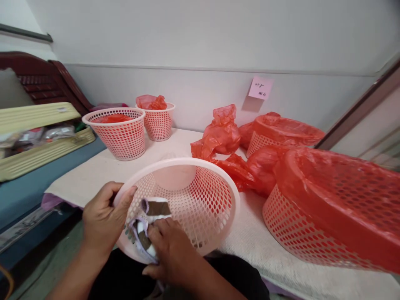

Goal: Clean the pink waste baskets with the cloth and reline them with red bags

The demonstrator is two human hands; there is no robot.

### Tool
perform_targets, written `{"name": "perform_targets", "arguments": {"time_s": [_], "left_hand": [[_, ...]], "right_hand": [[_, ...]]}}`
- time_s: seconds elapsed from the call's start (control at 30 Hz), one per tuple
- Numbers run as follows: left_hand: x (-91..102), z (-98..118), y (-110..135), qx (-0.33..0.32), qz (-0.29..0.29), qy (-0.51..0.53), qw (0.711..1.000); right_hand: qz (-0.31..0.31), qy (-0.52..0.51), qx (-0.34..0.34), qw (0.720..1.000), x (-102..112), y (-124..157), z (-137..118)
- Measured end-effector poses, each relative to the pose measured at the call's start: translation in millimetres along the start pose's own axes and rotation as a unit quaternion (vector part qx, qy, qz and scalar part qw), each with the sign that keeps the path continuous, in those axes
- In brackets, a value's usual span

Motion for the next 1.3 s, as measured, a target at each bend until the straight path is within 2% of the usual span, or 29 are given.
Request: {"name": "perform_targets", "arguments": {"time_s": [0.13, 0.27, 0.33, 0.47, 0.53, 0.63, 0.7, 0.8, 0.9, 1.0, 1.07, 1.17, 1.3], "left_hand": [[-20.2, -7, -4, 0.068, -0.043, 0.046, 0.996], [-24.1, -18, 8, 0.126, -0.023, 0.116, 0.985], [-27.6, -29, 26, 0.156, -0.028, 0.14, 0.977], [-52.8, -57, 87, 0.189, -0.116, 0.153, 0.963], [-67.6, -70, 118, 0.199, -0.163, 0.182, 0.949], [-71.9, -89, 140, 0.234, -0.145, 0.209, 0.938], [-68.5, -99, 138, 0.268, -0.117, 0.213, 0.932], [-59.1, -103, 118, 0.287, -0.084, 0.207, 0.932], [-44.2, -98, 92, 0.258, -0.047, 0.164, 0.951], [-33.0, -90, 72, 0.226, -0.02, 0.124, 0.966], [-28.6, -86, 66, 0.217, -0.011, 0.114, 0.969], [-22.5, -76, 65, 0.206, -0.005, 0.109, 0.972], [-10.5, -47, 76, 0.17, 0.004, 0.107, 0.98]], "right_hand": [[0.007, 0.098, -0.031, 0.995, -10, -5, -1], [0.032, 0.096, 0.003, 0.995, -3, -12, -7], [0.079, 0.07, -0.008, 0.994, 10, -12, -4], [0.173, -0.02, -0.086, 0.981, 29, -7, 16], [0.177, -0.06, -0.092, 0.978, 29, -8, 20], [0.141, -0.085, -0.061, 0.985, 24, -15, 17], [0.113, -0.088, -0.036, 0.989, 23, -18, 15], [0.068, -0.079, -0.03, 0.994, 19, -18, 19], [0.0, -0.009, -0.085, 0.996, 10, -14, 38], [-0.039, 0.081, -0.164, 0.982, 10, -6, 66], [-0.021, 0.124, -0.209, 0.97, 22, -1, 82], [0.038, 0.159, -0.27, 0.949, 49, 7, 106], [0.117, 0.186, -0.349, 0.911, 83, 17, 137]]}}
Point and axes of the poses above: each hand's wrist, its own y-axis away from the middle knuckle, its own x-axis out of the back of the hand, z = x × y, the point moved 10 cm from there along -y, towards the middle knuckle, and after that the axes turned 7 degrees about x, right-handed, at the moved point
